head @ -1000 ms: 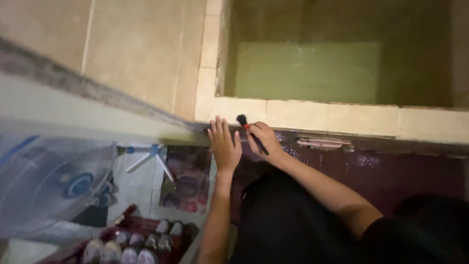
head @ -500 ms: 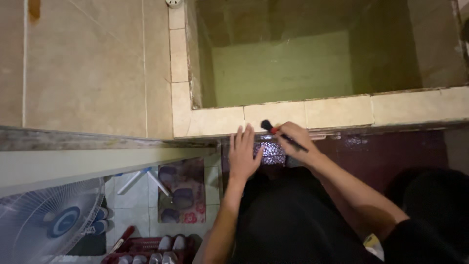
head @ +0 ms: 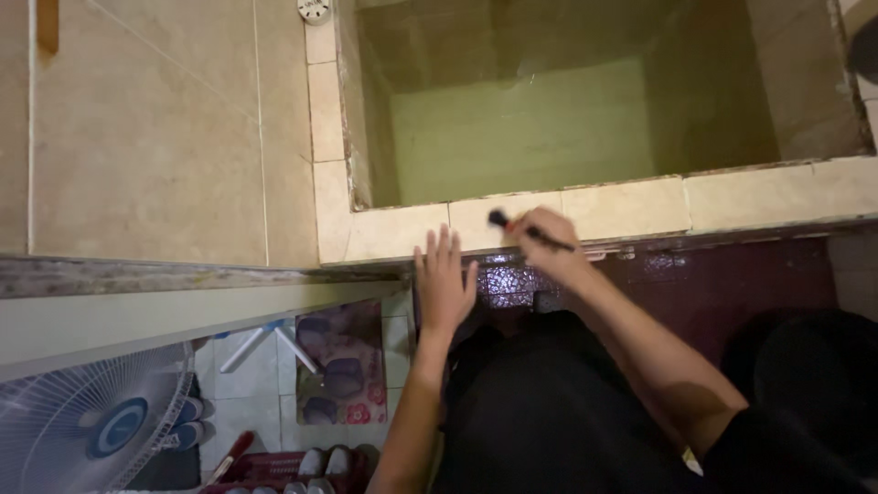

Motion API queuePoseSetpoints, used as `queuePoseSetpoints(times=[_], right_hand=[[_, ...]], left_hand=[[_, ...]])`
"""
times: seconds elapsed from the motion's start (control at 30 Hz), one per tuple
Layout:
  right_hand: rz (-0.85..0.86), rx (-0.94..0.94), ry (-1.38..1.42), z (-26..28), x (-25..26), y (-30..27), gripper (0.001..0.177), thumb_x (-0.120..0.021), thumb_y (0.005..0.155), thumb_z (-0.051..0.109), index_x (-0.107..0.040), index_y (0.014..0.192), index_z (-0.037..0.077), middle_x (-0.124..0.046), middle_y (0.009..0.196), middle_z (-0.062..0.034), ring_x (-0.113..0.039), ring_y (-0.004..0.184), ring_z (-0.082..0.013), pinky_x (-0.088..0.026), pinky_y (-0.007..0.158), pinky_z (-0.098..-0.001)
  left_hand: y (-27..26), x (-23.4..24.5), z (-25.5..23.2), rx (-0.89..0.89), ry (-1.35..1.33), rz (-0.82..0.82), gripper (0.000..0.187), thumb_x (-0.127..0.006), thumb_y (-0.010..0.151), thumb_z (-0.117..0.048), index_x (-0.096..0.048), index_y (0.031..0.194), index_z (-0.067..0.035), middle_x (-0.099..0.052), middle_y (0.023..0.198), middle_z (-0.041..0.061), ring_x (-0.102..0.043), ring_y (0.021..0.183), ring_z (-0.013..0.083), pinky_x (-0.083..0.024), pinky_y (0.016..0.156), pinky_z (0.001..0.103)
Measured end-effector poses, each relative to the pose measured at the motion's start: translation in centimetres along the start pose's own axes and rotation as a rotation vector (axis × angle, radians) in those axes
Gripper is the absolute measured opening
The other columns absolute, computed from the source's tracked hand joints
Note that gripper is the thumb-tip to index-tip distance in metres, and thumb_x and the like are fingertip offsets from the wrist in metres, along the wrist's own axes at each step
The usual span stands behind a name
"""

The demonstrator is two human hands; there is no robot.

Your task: The person scrubs the tiled edge of a built-in water tub using a brush and a sponge, repeatedly dipping the brush into a small pot of water. They wipe the edge with a yellow sponge and continue scrubbing along the perimeter.

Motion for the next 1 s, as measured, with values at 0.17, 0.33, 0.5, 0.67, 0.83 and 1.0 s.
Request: queuePoseSetpoints(times=[0.17,0.33,0.5,0.67,0.83,1.0], right_hand=[[-0.046,0.359,-0.05,3.1,-1.2,1.3,0.001,-0.071,0.092,0.005,-0.07,0.093,0.005,-0.075,0.091,-0.0105,-0.068,0.071,-0.0176,-0.055,0.059,-0.0288],[0.025,0.388,0.016,3.3,-1.4,-1.1,0.01,-0.068,0.088,0.007,-0.07,0.098,0.003,-0.072,0.091,-0.0104,-0.07,0.076,-0.0193,-0.055,0.065,-0.0279],[-0.204,0.241,-0.128,0.3,5.5,-1.2,0.005,-0.07,0.087,0.004,-0.068,0.092,0.003,-0.073,0.095,-0.0131,-0.069,0.077,-0.019,-0.056,0.065,-0.0271],[-0.111,0.343,-0.023,0.7,2.9,-4.1,0.006,-0.073,0.09,0.006,-0.069,0.093,0.001,-0.074,0.092,-0.012,-0.069,0.078,-0.0172,-0.055,0.067,-0.0264],[-0.349,0.217,-0.129,-2.2,11.0,-7.5,0.004,-0.073,0.091,0.008,-0.071,0.09,0.006,-0.075,0.09,-0.0102,-0.07,0.072,-0.0139,-0.055,0.06,-0.0252],[-0.651,-0.247,-0.052,-9.5,22.2,-13.8,0.025,-0.071,0.102,0.016,-0.061,0.084,0.003,-0.064,0.077,-0.0047,-0.058,0.066,-0.0099,-0.045,0.058,-0.0275]], left_hand=[[-2.1,0.2,-1.6,-0.063,-0.182,-0.042,0.062,-0.054,0.103,-0.041,-0.05,0.15,-0.001,-0.039,0.163,0.018,-0.03,0.154,0.0378,-0.02,0.126,0.054],[-1.8,0.9,-0.4,0.006,-0.11,-0.072,0.058,-0.055,0.103,-0.041,-0.053,0.148,-0.004,-0.044,0.161,0.015,-0.035,0.152,0.0345,-0.02,0.127,0.056],[-0.4,2.5,1.1,0.157,-0.034,-0.204,0.069,-0.057,0.102,-0.041,-0.046,0.151,0.007,-0.036,0.163,0.024,-0.03,0.153,0.0408,-0.02,0.124,0.059],[0.9,2.1,-2.3,0.058,-0.038,-0.226,0.072,-0.057,0.102,-0.042,-0.043,0.15,0.009,-0.031,0.162,0.031,-0.025,0.153,0.0474,-0.018,0.125,0.06],[1.4,0.0,-7.9,-0.074,-0.133,-0.106,0.071,-0.058,0.1,-0.043,-0.046,0.148,0.009,-0.034,0.161,0.028,-0.027,0.152,0.045,-0.016,0.122,0.061],[1.4,-1.7,-13.9,-0.35,-0.239,0.05,0.062,-0.057,0.102,-0.039,-0.052,0.146,0.004,-0.04,0.161,0.022,-0.031,0.153,0.0415,-0.018,0.125,0.059]])
Point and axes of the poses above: each hand's wrist, its own y-axis towards the middle knuckle, its own x-axis out of the back of the hand, z = x × y, the point moved 9 cm from there along y, towards the middle knuckle
